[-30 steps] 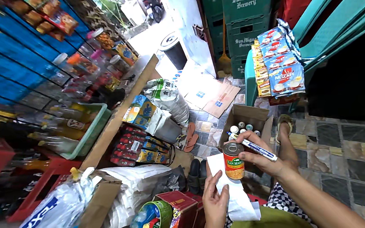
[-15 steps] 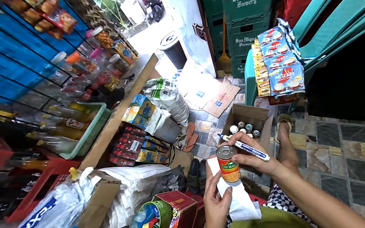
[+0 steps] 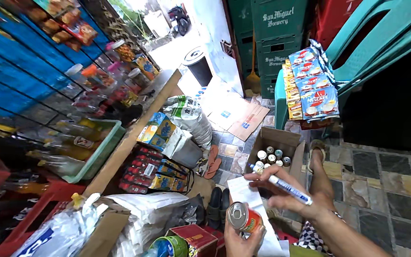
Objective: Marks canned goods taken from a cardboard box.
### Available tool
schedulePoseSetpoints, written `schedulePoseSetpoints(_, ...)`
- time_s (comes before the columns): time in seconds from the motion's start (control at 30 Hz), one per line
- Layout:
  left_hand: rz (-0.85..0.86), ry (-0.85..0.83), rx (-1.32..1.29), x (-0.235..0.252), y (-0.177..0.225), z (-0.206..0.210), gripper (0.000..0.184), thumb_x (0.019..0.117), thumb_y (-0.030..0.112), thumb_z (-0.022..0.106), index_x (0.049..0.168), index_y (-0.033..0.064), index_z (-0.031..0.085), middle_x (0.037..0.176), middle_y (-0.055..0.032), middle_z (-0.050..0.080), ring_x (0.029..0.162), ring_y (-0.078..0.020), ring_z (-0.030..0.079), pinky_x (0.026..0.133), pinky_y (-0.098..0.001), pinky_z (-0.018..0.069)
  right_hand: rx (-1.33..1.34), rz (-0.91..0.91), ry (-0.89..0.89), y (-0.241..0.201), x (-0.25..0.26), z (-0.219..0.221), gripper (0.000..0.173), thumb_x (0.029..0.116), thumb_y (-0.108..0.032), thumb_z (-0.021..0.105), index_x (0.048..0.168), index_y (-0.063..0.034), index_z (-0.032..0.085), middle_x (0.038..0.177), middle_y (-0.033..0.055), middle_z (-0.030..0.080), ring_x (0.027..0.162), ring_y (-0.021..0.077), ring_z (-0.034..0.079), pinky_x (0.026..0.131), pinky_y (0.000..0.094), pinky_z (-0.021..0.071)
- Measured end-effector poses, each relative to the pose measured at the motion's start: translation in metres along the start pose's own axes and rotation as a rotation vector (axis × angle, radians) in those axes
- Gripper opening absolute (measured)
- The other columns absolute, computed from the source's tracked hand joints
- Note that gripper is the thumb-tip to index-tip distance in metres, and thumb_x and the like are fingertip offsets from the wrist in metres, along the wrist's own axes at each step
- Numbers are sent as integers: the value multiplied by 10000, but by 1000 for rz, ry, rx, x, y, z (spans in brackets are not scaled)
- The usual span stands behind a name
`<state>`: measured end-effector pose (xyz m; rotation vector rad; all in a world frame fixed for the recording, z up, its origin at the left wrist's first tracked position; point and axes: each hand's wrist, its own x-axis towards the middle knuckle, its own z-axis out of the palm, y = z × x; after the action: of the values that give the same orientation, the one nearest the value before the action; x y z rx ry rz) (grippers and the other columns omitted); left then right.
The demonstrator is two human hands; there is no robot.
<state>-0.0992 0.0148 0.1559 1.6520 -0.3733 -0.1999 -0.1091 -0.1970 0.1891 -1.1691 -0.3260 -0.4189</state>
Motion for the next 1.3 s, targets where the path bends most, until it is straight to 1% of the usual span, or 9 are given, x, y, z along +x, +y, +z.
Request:
schedulePoseSetpoints(0.17,-50,34,2,0,-1,-7,727,690,149,883,1267,-123,534,1166,-131,703,1065,-103,696,954,-274,582,466,75,171,-22,-2,-22,415,963,-350,698,1290,-203,489,1435,199,575,1177,409,667,750,467,649)
schedulePoseSetpoints(0.33,-57,39,17,-2,0,-8,699,696,137,871,1247,-135,537,1148,-131,702,1046,-83,697,935,-254,583,480,70,191,-18,-8,-21,366,975,-317,687,1270,-194,509,1410,206,592,1165,395,675,788,455,640)
schedulePoseSetpoints(0.5,-36,30,14,-3,-1,-9,683,704,134,872,1244,-127,544,1141,-132,709,1048,-101,702,940,-269,588,392,43,240,-12,-9,-21,374,970,-321,693,1256,-153,521,1344,227,632,1151,394,674,1014,496,541)
schedulePoseSetpoints(0.63,-37,29,26,-4,-1,-11,688,703,130,866,1252,-125,540,1149,-133,703,1053,-99,698,944,-265,582,355,65,241,-12,-13,-22,339,995,-342,655,1255,-168,524,1303,198,661,978,349,741,854,440,625)
schedulePoseSetpoints(0.8,-46,23,5,-5,-2,-10,698,699,115,871,1261,-123,533,1154,-132,702,1056,-107,699,944,-274,585,353,69,236,-11,-15,-23,328,1001,-346,646,1255,-179,524,1316,193,657,1002,349,736,897,455,608)
schedulePoseSetpoints(0.97,-29,25,16,-6,-4,-10,706,702,139,876,1265,-118,537,1161,-133,703,1062,-114,699,948,-279,586,370,78,238,-11,-16,-23,230,1057,-351,541,1135,-152,626,894,123,750,880,313,758,921,507,598)
schedulePoseSetpoints(1.17,-24,27,6,-7,-7,-11,734,696,145,885,1279,-118,525,1175,-136,697,1075,-122,695,956,-286,585,374,84,209,-10,-18,-23,296,1070,-366,505,1214,-141,632,976,148,756,927,316,754,902,476,608)
schedulePoseSetpoints(1.23,-16,25,31,-6,-7,-10,761,693,170,893,1295,-116,527,1202,-151,683,1095,-130,687,963,-290,580,331,110,222,-12,-19,-23,444,1055,-465,490,1313,-131,628,1006,140,753,932,297,750,902,456,611)
schedulePoseSetpoints(1.3,16,29,84,-2,-5,-9,775,689,205,905,1294,-113,539,1244,-168,656,1122,-132,671,966,-289,576,235,135,280,-13,-18,-21,605,992,-619,486,1296,-129,666,1093,88,740,924,224,733,863,395,617)
